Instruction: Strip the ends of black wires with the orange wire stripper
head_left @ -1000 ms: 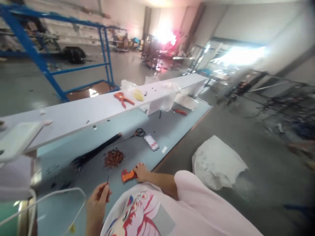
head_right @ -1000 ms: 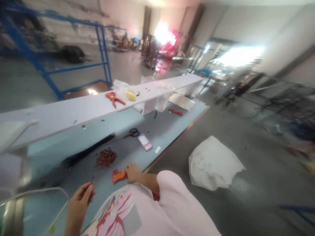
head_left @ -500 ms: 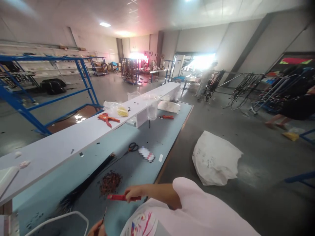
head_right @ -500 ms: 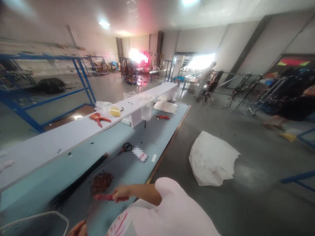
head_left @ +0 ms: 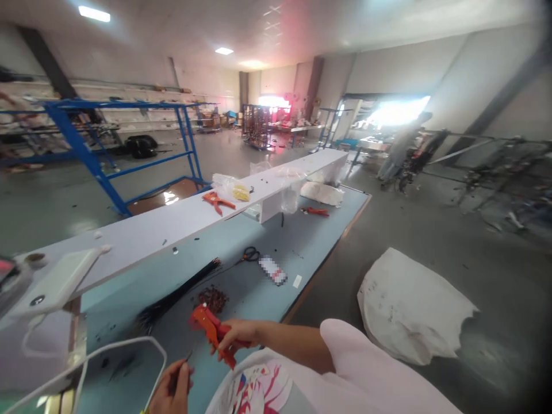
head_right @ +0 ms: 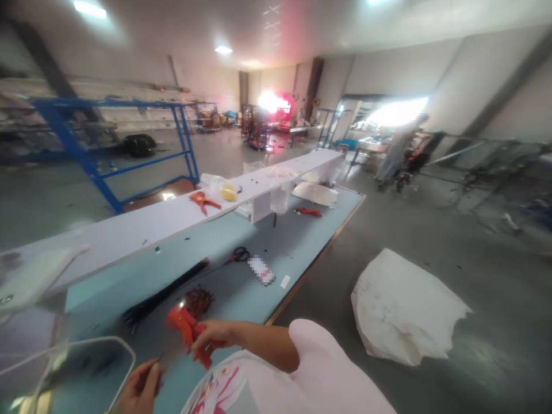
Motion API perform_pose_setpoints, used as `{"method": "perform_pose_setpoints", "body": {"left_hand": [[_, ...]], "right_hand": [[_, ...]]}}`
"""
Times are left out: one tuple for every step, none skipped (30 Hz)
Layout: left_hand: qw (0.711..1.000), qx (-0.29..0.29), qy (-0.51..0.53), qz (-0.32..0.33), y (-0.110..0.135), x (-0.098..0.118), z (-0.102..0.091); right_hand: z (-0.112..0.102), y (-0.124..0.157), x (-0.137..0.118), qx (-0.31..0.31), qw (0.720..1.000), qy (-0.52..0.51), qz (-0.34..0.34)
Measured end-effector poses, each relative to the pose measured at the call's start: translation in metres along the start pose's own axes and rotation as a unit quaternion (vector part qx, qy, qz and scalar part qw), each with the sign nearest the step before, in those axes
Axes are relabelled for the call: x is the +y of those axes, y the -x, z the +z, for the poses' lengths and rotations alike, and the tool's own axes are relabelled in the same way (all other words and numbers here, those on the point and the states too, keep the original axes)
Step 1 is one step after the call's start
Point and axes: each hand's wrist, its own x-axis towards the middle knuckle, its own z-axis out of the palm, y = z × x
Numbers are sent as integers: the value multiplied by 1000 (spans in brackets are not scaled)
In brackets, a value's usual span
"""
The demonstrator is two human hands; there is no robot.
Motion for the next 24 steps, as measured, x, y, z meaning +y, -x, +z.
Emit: {"method": "perform_pose_setpoints", "body": {"left_hand": [[1000,4,17,-2,1,2,-3],[1000,21,20,-1,3,5,-6],[999,28,31,5,6,10,-7],[998,45,50,14,9,16,-8],[995,57,77,19,12,21,-8],[992,74,98,21,14,25,-8],[989,89,120,13,16,28,-8],[984,101,145,-2,17,30,-7],[978,110,178,-23,18,31,-7],[968,115,219,-50,19,31,-6],[956,110,261,-72,21,30,-6],[945,100,299,-89,23,30,-7],[934,89,331,-102,25,31,-7],[926,79,354,-109,28,32,-8],[920,72,369,-112,30,33,-9],[917,68,377,-112,32,35,-11],[916,67,381,-108,33,37,-12],[916,68,382,-101,33,38,-13],[918,70,380,-92,33,40,-13],[920,72,377,-82,33,41,-14],[922,74,373,-70,32,42,-14],[925,77,366,-60,32,43,-14],[929,80,358,-50,31,44,-14],[934,84,346,-40,31,45,-15]], "right_hand": [[5,6,-1,14,999,8,-37],[10,13,-2,30,997,15,-74],[15,19,-3,39,995,18,-90],[20,26,-5,39,995,18,-89],[25,31,-7,41,995,15,-87],[29,37,-10,51,995,10,-91],[32,41,-12,50,995,-4,-83],[35,46,-15,39,997,-25,-64],[38,50,-18,19,998,-50,-42],[40,54,-21,-8,997,-74,-20],[42,58,-24,-36,995,-95,2],[44,62,-26,-64,992,-108,24],[45,65,-29,-90,988,-114,44],[46,68,-31,-112,986,-110,62],[47,70,-32,-132,983,-100,76],[48,71,-34,-146,982,-88,86],[49,72,-35,-158,980,-76,92],[49,71,-35,-167,979,-67,94],[50,70,-36,-174,978,-63,96],[50,69,-36,-180,977,-64,97],[50,68,-37,-184,976,-68,99],[50,66,-38,-184,975,-73,99],[51,65,-39,-181,975,-79,99],[51,64,-39,-176,976,-84,100]]}}
